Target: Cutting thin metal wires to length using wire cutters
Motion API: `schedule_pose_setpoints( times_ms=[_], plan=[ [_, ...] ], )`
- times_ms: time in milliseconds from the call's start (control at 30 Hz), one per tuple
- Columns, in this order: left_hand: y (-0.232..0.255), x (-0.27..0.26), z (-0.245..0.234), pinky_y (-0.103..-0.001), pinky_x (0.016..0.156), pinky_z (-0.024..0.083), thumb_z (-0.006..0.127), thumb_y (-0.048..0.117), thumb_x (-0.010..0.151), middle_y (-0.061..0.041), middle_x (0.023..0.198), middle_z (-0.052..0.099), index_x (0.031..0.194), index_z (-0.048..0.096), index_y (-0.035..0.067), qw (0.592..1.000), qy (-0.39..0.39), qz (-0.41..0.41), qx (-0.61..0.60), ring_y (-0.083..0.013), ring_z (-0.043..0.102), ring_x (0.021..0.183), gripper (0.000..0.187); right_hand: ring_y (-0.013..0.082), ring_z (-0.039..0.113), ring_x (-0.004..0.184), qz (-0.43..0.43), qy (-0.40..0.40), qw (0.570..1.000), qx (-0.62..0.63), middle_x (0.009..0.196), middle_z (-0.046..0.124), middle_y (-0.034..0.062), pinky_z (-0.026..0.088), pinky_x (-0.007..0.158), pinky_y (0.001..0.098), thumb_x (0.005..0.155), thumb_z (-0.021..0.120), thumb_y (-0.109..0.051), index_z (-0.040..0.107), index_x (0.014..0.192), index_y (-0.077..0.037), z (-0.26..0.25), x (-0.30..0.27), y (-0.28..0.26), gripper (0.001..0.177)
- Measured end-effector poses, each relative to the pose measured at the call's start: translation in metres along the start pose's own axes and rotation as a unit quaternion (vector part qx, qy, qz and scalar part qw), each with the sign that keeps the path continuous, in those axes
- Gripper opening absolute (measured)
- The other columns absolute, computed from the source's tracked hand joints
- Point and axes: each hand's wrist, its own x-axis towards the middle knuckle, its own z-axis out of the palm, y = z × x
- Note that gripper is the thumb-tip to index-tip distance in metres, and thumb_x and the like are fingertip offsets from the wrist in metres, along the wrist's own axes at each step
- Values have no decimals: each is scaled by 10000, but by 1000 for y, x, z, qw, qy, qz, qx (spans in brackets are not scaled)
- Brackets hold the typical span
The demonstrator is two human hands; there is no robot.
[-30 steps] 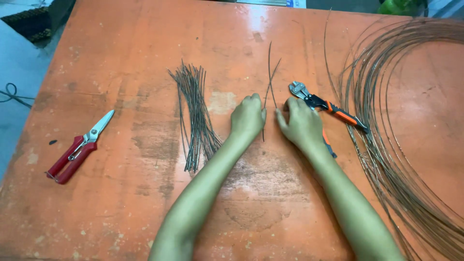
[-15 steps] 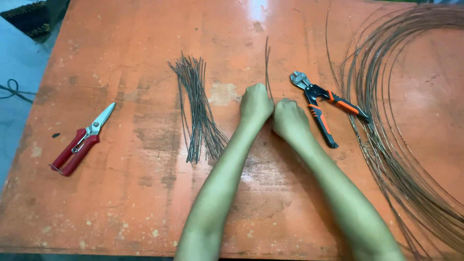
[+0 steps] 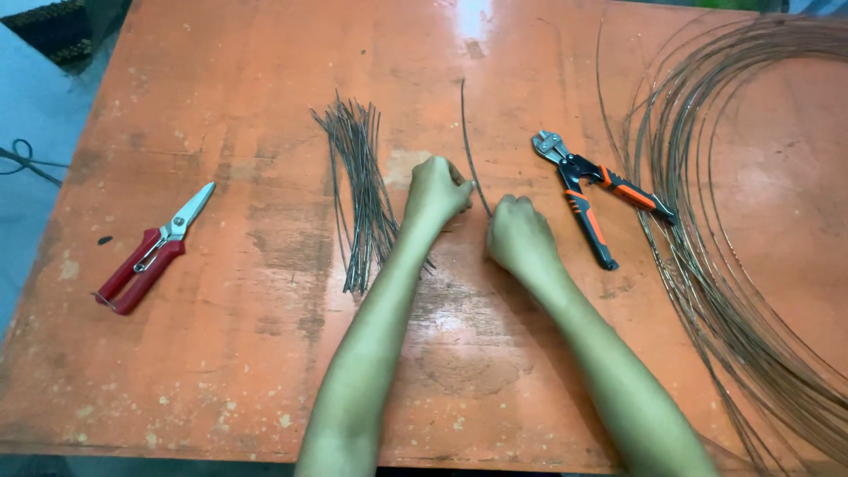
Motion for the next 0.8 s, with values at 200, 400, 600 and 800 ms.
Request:
schedule_pose_setpoints(
  times_ms=[200, 400, 600, 800],
  plan=[
    [2, -8, -16, -347, 796, 606, 682, 285, 859, -46, 599, 738, 849, 783, 78, 998, -10, -19, -54, -197, 779, 693, 231, 293, 744, 732, -22, 172, 959, -224, 814, 624, 69, 621, 591, 386, 866, 514, -214, 620, 956, -63, 18, -18, -19, 205],
    [-9, 1, 1, -356, 870, 605, 698, 384, 894, -28, 701, 768, 976, 781, 80, 1000, -6, 11, -22, -220, 780, 837, 326, 517, 730, 764, -14, 1, 999, -51, 815, 672, 202, 592, 657, 632, 889, 485, -211, 519, 1069, -13, -12, -29, -22, 269],
    [-24, 13, 24, -428, 803, 656, 705, 25, 920, -301, 1042, 725, 1237, 589, -171, 894, -58, -84, -436, -341, 759, 865, 390, 551, 711, 836, -19, -9, 992, 123, 805, 708, 245, 576, 717, 644, 922, 567, -183, 548, 1040, -22, -45, -32, -16, 201],
    [-32, -4, -5, -407, 760, 679, 719, 75, 921, -253, 1002, 748, 1223, 593, -127, 870, -108, -103, -470, -313, 775, 827, 385, 196, 778, 657, -40, -113, 911, 396, 744, 781, 98, 623, 734, 340, 917, 642, -92, 621, 1184, -102, -71, -35, -13, 268]
  ],
)
